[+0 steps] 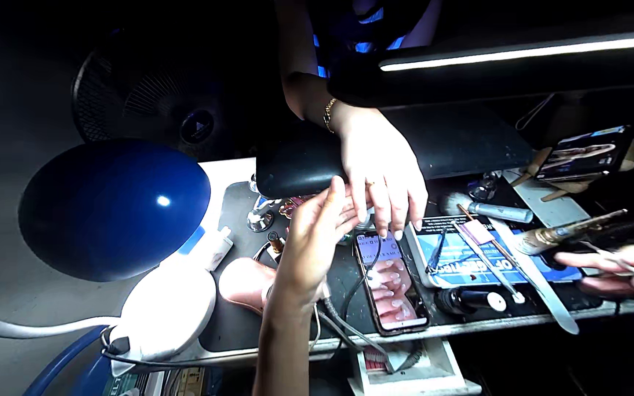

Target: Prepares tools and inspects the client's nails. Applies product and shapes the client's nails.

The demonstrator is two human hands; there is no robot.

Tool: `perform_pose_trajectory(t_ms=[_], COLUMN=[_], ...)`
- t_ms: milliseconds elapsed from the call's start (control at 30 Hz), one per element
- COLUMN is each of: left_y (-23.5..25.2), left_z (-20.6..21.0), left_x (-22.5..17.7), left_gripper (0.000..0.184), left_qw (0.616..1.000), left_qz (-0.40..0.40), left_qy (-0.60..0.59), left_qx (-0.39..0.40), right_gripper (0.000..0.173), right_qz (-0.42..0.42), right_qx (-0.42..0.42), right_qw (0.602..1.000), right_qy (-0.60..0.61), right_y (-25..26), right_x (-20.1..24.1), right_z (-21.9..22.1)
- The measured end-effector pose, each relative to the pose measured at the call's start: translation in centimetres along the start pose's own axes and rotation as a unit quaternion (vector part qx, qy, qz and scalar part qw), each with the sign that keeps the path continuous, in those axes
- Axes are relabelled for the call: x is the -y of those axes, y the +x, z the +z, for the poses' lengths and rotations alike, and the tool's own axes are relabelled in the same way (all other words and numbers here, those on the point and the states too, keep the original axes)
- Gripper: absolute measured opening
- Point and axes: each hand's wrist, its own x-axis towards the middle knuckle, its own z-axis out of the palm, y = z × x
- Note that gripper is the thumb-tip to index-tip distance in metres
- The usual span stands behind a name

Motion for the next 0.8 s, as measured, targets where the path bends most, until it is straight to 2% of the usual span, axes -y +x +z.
perform_pose_trajectory(t_ms=[67,233,400,633,733,800], left_y=[0.1,-0.1,-0.1,-0.2,0.0,0.2], left_z=[-0.1,0.3,-0.6,-1.0,-1.0,-0.8], left_x=[-0.3,-0.8,-0.6,0.6,1.4,2.2], left_gripper=[0.049,0.058,0.073,0.081,0.076,0.061], left_qw=[1.0,0.999,0.994,0.973,0.953,0.948], left_qz=[-0.008,-0.034,-0.071,-0.109,-0.139,-0.144], left_qy=[0.009,0.003,-0.069,-0.198,-0.263,-0.279], left_qx=[0.028,0.041,0.053,0.052,0.049,0.048], right_gripper=[0.014,0.015,0.014,0.015,0.014,0.014], right_qz=[0.063,0.122,0.127,0.135,0.121,0.11], right_qx=[0.009,0.05,0.043,0.076,0.055,0.035], right_qw=[0.998,0.988,0.987,0.984,0.991,0.993], right_qy=[-0.028,-0.081,-0.094,-0.087,-0.028,0.012], right_y=[-0.6,-1.3,-1.1,-1.1,-0.9,-0.8], right_x=[-0.8,-3.7,-4.3,-5.0,-4.6,-4.0], right_z=[0.3,2.2,3.2,3.6,3.0,2.4])
